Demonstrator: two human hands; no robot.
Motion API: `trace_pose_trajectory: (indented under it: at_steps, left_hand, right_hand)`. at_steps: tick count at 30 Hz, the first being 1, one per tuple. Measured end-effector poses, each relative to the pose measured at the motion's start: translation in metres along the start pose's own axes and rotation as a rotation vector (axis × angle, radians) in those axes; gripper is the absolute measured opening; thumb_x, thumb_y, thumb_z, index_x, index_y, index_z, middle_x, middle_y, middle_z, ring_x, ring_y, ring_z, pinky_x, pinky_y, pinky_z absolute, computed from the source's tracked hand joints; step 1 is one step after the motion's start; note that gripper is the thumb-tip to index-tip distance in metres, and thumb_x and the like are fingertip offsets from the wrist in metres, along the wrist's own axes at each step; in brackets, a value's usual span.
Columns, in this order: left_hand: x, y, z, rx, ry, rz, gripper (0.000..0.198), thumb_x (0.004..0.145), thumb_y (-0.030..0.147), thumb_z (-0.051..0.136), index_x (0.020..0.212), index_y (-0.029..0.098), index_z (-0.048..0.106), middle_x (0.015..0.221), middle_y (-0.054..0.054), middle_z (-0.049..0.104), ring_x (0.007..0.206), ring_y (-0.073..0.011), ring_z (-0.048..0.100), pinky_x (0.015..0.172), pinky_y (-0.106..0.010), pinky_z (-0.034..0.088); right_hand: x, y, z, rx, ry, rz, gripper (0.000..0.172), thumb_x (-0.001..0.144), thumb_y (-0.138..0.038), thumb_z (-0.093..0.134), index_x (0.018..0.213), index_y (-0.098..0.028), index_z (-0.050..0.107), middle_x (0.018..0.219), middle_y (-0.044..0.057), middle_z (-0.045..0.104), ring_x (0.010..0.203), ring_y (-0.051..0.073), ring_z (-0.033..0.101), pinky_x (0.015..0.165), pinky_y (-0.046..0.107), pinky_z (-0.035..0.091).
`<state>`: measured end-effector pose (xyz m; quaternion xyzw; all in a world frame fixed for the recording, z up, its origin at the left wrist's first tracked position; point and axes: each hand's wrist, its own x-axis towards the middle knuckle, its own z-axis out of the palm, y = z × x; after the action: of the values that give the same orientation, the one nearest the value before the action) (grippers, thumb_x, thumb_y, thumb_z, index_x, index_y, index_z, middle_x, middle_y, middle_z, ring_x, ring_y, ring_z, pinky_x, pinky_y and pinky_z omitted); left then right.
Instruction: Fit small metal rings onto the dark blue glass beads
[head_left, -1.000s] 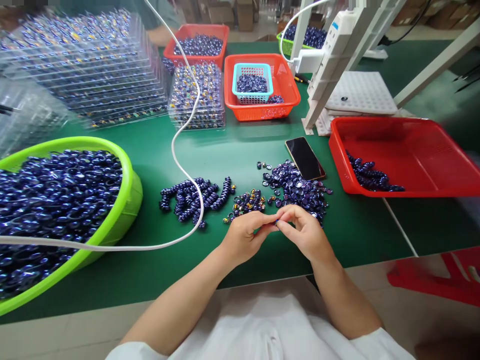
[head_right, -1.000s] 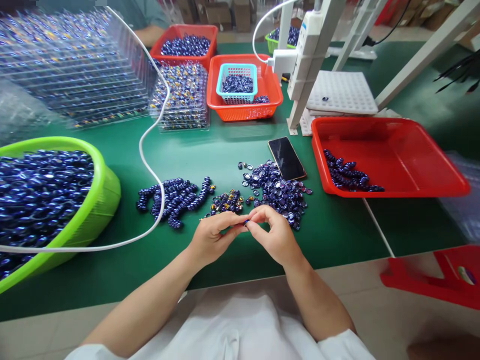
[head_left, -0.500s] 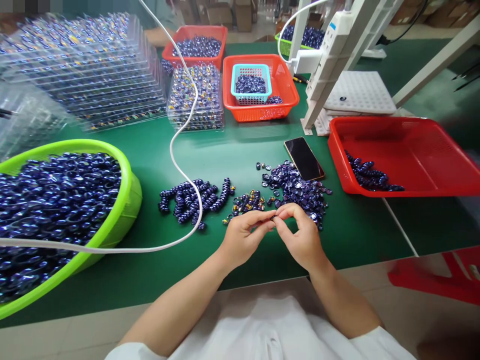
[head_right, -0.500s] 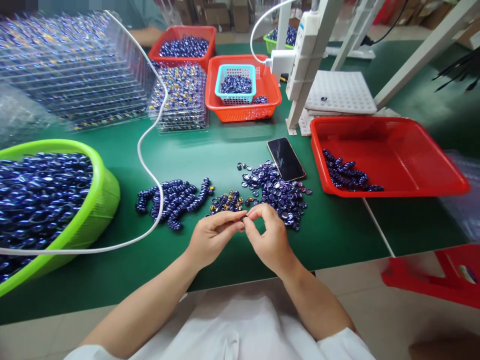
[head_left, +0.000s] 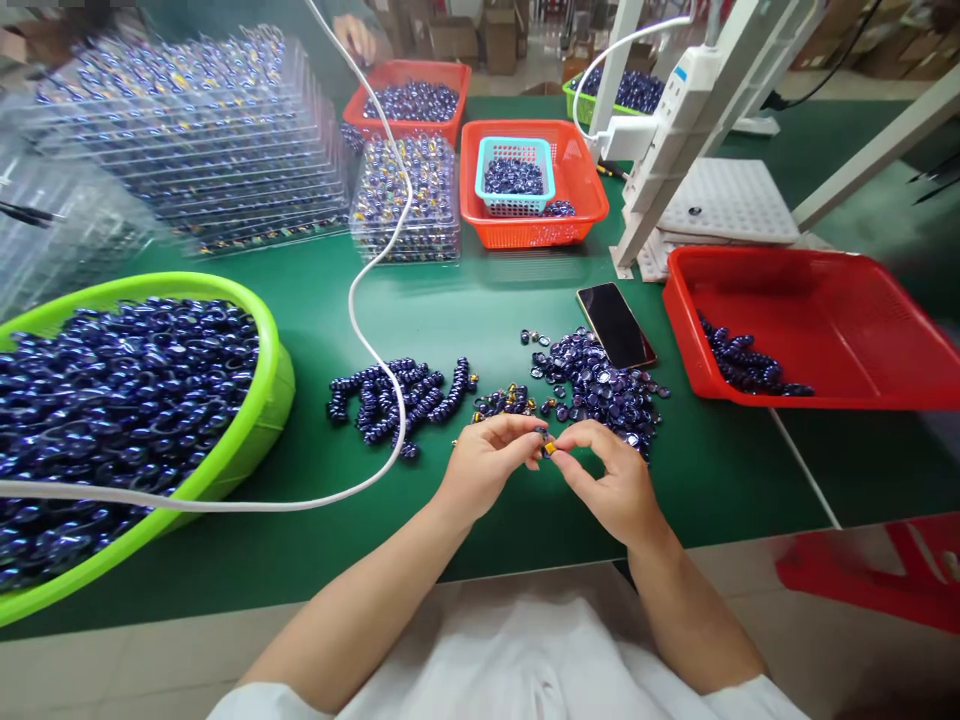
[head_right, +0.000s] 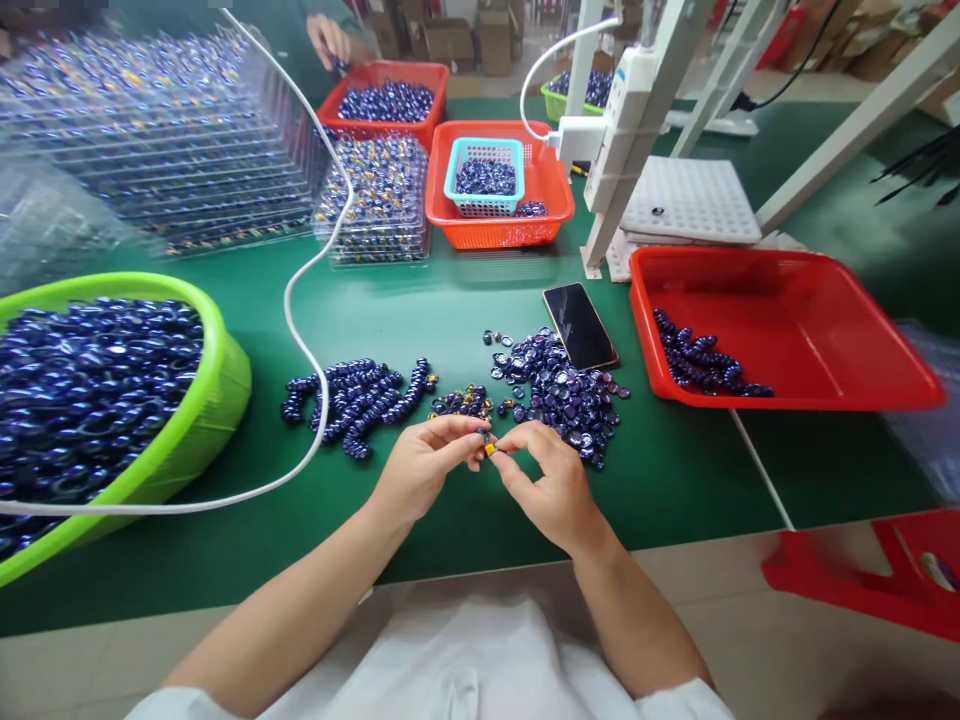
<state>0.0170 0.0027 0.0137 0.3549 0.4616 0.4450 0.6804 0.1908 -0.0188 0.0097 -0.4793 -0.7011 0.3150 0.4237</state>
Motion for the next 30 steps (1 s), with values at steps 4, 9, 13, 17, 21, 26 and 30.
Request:
trace_pose_trajectory:
  at_steps: [4,9,13,17,21,26,30]
  left_hand:
    - [0.000,0.003,0.001,0.034,0.025,-0.005,0.017,0.067,0.025,0.079,0.078,0.013,0.074,0.062,0.000,0.066,0.049,-0.0076,0.052,0.047,-0.020,0.041]
    - [-0.001,0.004,0.002,0.018,0.039,-0.034,0.017,0.065,0.025,0.079,0.077,0.014,0.074,0.062,0.000,0.066,0.047,-0.0067,0.048,0.046,-0.020,0.036]
    - [-0.001,0.004,0.003,0.002,0.025,-0.023,0.016,0.064,0.024,0.079,0.075,0.015,0.074,0.063,-0.001,0.069,0.053,-0.0094,0.054,0.052,-0.022,0.044]
    - [-0.001,0.003,0.005,0.015,0.029,-0.026,0.014,0.064,0.022,0.079,0.074,0.014,0.074,0.062,0.000,0.068,0.050,-0.0080,0.052,0.050,-0.021,0.043]
    - [-0.001,0.001,0.005,0.130,0.025,-0.037,0.014,0.069,0.022,0.074,0.080,0.013,0.075,0.063,0.000,0.068,0.047,-0.0065,0.050,0.046,-0.018,0.041]
    - [-0.001,-0.001,0.000,0.373,-0.022,0.041,0.025,0.080,0.024,0.064,0.099,0.013,0.077,0.086,-0.006,0.076,0.060,-0.0111,0.061,0.057,-0.023,0.054]
    - [-0.001,-0.007,-0.005,0.507,-0.081,0.129,0.029,0.084,0.024,0.061,0.108,0.015,0.075,0.097,-0.008,0.077,0.069,-0.0151,0.067,0.061,-0.026,0.056]
  right_hand:
    - [-0.001,0.000,0.002,0.000,0.002,0.000,0.009,0.089,-0.018,0.062,0.093,-0.026,0.061,0.087,0.001,0.066,0.085,0.018,0.064,0.080,0.034,0.051]
    - [-0.001,-0.001,0.002,-0.004,0.006,-0.042,0.015,0.088,-0.016,0.063,0.098,-0.027,0.060,0.088,0.001,0.065,0.085,0.018,0.064,0.079,0.035,0.051]
    - [-0.001,0.000,0.004,-0.090,0.022,-0.173,0.022,0.086,-0.013,0.065,0.101,-0.028,0.060,0.091,0.002,0.065,0.086,0.019,0.063,0.078,0.037,0.052]
    - [-0.001,0.004,0.007,-0.285,0.052,-0.324,0.024,0.085,-0.010,0.063,0.102,-0.027,0.057,0.088,0.003,0.064,0.083,0.020,0.061,0.075,0.038,0.050]
    - [0.000,0.007,0.009,-0.386,0.061,-0.353,0.018,0.087,-0.010,0.060,0.099,-0.022,0.054,0.088,0.006,0.064,0.083,0.022,0.059,0.075,0.039,0.048]
    - [0.002,0.009,0.008,-0.446,0.016,-0.294,0.011,0.091,-0.010,0.054,0.096,-0.019,0.053,0.088,0.008,0.064,0.086,0.023,0.059,0.076,0.040,0.047]
    - [0.002,0.009,0.007,-0.366,-0.003,-0.209,0.007,0.093,-0.013,0.053,0.092,-0.020,0.054,0.085,0.006,0.062,0.083,0.021,0.059,0.077,0.038,0.047]
